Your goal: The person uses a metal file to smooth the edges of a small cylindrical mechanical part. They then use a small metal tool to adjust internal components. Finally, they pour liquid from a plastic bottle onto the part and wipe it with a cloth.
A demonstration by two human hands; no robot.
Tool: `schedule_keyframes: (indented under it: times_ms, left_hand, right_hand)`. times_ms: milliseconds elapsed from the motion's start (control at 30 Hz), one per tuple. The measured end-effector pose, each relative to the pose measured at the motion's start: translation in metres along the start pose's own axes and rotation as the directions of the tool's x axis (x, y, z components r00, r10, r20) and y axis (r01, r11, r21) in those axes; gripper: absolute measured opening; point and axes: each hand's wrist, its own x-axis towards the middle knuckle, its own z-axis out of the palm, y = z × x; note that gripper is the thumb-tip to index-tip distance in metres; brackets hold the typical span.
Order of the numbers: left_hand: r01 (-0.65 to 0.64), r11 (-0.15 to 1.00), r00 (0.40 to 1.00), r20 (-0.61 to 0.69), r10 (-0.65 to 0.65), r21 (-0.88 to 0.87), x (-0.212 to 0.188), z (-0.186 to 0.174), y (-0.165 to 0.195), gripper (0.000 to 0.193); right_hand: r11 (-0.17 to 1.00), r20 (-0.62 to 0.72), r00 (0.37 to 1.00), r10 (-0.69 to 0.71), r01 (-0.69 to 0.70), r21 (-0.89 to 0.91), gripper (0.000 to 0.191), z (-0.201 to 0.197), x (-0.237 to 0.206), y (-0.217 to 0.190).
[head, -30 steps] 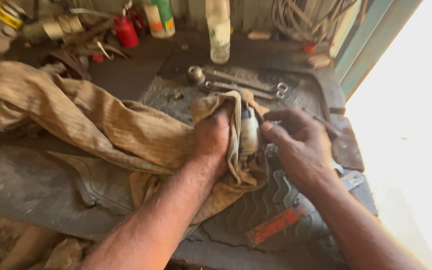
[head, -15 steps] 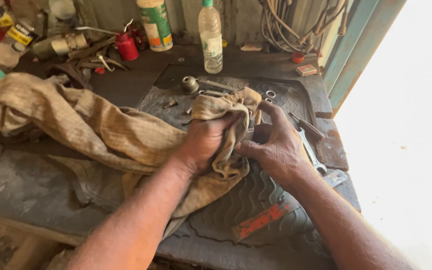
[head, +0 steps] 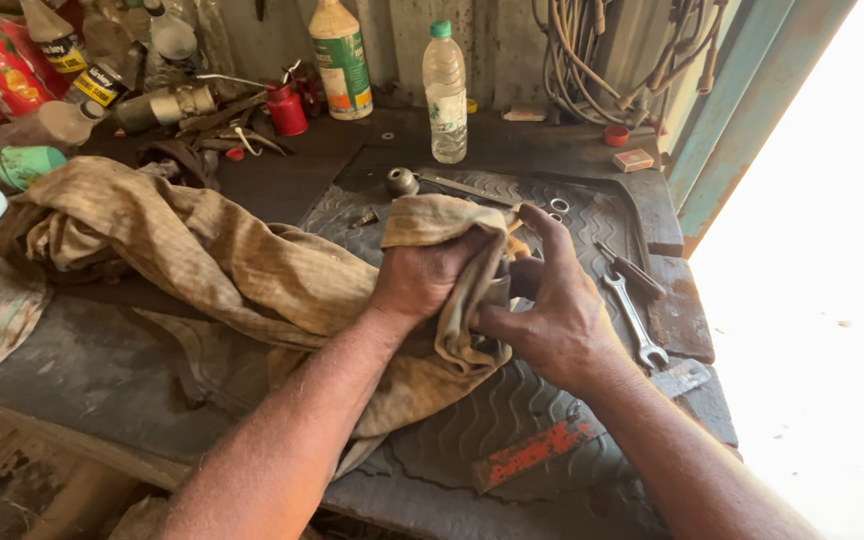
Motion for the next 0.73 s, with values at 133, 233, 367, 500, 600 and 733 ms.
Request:
schedule_keyframes:
  times_ms: [133,233,367,500,600,733]
  left_hand:
    - [0.427,0.848,0.894,0.002,-0.449,-0.315,0.001,0.012,-0.012,0.038]
    - [0.703,0.196,0.505,0.286,-0.814,-0.683,0.003,0.012,-0.025,0.047]
    - [0.413,-0.304,0.443,0.481,-0.756,-0.858,0.007,0.007,-0.020,0.050]
    - [0.617,0.115,0.649,0.422,-0.633,-0.778,0.013,0.003,0.014,0.051]
    - [0.499,0.508,0.865,0.370,-0.339,-0.702,0.017,0.009,0.045,0.049]
    - [0.236,0.739,0.969,0.096,-0.227,-0.631,0.025,-0.005,0.056,0.045]
  right_hand:
    - [0.987,0.008,0.995,-0.103,0.101,0.126,0.107,0.007,0.006,0.008]
    - [0.843,0.028,0.998,-0.056,0.032,0.538,0.094,0.011,0.014,0.021]
    - [0.724,-0.089,0.988,0.127,-0.031,0.689,0.077,-0.010,0.021,0.035]
    - [0.439,-0.124,0.983,0.135,0.053,0.897,0.051,-0.026,0.024,0.038]
    - [0.381,-0.073,0.981,0.178,0.000,0.925,0.040,-0.019,0.027,0.039]
    - [0.134,0.166,0.981,0.100,-0.178,0.975,0.035,-0.002,0.022,0.034]
